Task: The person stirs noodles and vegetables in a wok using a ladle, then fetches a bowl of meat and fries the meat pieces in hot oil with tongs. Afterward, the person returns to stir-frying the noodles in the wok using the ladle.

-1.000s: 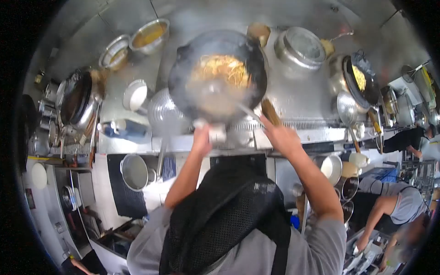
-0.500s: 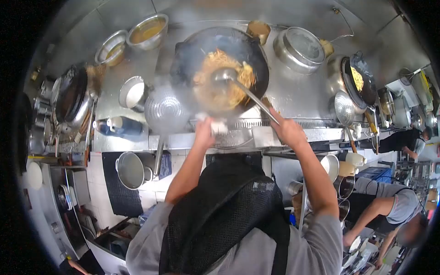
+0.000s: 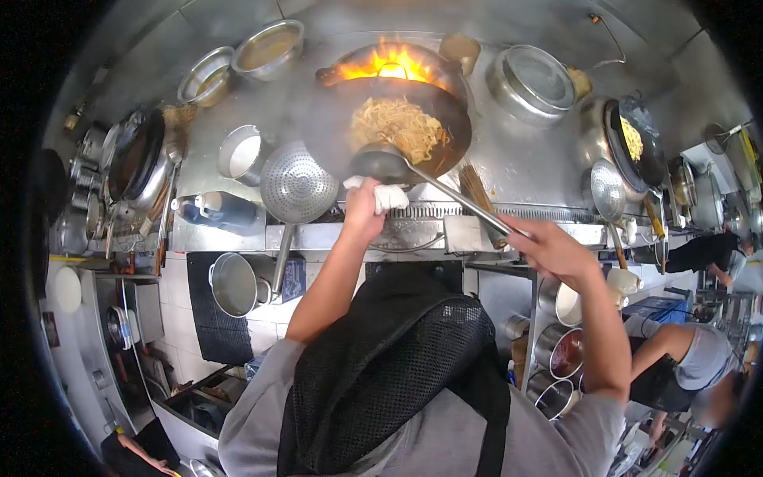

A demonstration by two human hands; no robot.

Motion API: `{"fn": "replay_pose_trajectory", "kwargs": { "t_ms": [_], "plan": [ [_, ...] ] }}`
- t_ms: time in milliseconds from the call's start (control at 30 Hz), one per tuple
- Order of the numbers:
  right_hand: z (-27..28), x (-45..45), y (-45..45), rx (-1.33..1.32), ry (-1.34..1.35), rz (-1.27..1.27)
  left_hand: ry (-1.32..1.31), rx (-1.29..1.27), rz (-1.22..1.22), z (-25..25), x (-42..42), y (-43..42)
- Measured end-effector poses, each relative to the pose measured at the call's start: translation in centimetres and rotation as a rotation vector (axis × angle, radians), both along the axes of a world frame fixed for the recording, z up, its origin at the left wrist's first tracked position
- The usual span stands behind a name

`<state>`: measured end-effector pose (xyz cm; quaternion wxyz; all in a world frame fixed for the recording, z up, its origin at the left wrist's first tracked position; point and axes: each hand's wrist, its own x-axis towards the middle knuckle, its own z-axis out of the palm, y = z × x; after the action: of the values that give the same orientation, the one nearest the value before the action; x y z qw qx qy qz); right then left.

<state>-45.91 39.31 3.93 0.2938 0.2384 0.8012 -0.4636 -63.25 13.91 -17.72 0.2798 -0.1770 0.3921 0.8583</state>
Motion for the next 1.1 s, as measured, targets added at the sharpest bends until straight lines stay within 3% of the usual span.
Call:
{"fn": "replay_pose_trajectory", "kwargs": {
  "t_ms": [67, 133, 167, 267, 300, 333, 400, 433, 467, 533, 600, 667, 700, 733, 767, 800, 867, 933, 1000, 1033, 1100],
  "plan": [
    [-6.1, -0.1, 0.9, 0.158, 0.085, 0.071, 0.224, -0.066, 0.177, -5.6, 2.2, 0.6],
    [-14.8, 1.3, 2.7, 0.538, 0.773, 0.334, 0.197, -0.092, 0.053, -11.1, 6.3, -1.8],
    [-14.3, 1.8, 3.4, 0.538, 0.787, 0.334, 0.229, -0.148, -0.070, -13.1, 6.7, -3.0],
    [-6.9, 2.1, 3.6, 0.432, 0.722, 0.476, 0.102, -0.162, 0.020, -5.9, 7.0, -2.8],
    [-1.6, 1.0, 2.4, 0.317, 0.379, 0.378, 0.094, -0.189, 0.039, -7.5, 5.3, -2.6],
    [1.9, -0.4, 1.6, 0.202, 0.033, 0.278, 0.092, -0.253, 0.050, -5.2, 3.6, -2.1],
    [3.2, -2.7, 1.3, 0.318, -0.015, 0.313, 0.068, -0.083, 0.053, 1.2, 0.4, -0.9],
    [1.5, -3.3, 0.8, 0.319, 0.042, 0.288, 0.080, -0.074, 0.019, 2.4, -1.0, -0.5],
    [-1.9, -2.6, 1.1, 0.315, 0.025, 0.294, 0.116, -0.084, -0.031, 0.4, -1.2, -0.8],
    [-8.7, -2.4, 2.7, 0.499, 0.601, 0.440, 0.157, -0.144, 0.047, -4.5, 3.2, -1.6],
    [-8.1, -1.4, 3.1, 0.436, 0.614, 0.371, 0.068, -0.140, -0.029, -9.4, 6.2, -3.8],
    [-2.1, -1.0, 3.6, 0.356, 0.308, 0.449, 0.130, -0.169, -0.063, -8.8, 6.9, -4.8],
    [2.6, -2.1, 1.5, 0.306, -0.031, 0.307, 0.112, -0.178, -0.049, -7.1, 6.0, -4.3],
    [1.0, -1.5, 3.8, 0.336, 0.156, 0.463, 0.078, -0.195, -0.029, -4.0, 5.1, -3.8],
    [1.2, -2.2, 3.2, 0.358, 0.171, 0.456, 0.036, -0.141, -0.008, 1.1, 3.8, -2.6],
    [1.6, -3.2, 2.5, 0.386, 0.195, 0.447, 0.070, -0.138, 0.028, 1.8, 1.7, -1.9],
    [-4.4, -4.3, 2.7, 0.417, 0.440, 0.448, 0.077, -0.064, -0.019, 0.0, -1.4, -1.6],
    [-9.0, -5.1, 0.6, 0.743, 0.230, 0.437, 0.123, -0.082, -0.009, -3.1, 1.8, -2.1],
    [-16.0, -2.6, 1.3, 0.741, 0.652, 0.336, 0.102, -0.148, 0.013, -7.5, 5.6, -3.2],
    [-17.5, -1.6, 0.9, 0.662, 0.731, 0.273, 0.194, -0.192, -0.079, -12.0, 6.2, -4.3],
    [-16.7, -0.4, -0.3, 0.537, 0.891, 0.166, 0.195, -0.197, -0.032, -11.7, 6.2, -4.3]
  ]
}}
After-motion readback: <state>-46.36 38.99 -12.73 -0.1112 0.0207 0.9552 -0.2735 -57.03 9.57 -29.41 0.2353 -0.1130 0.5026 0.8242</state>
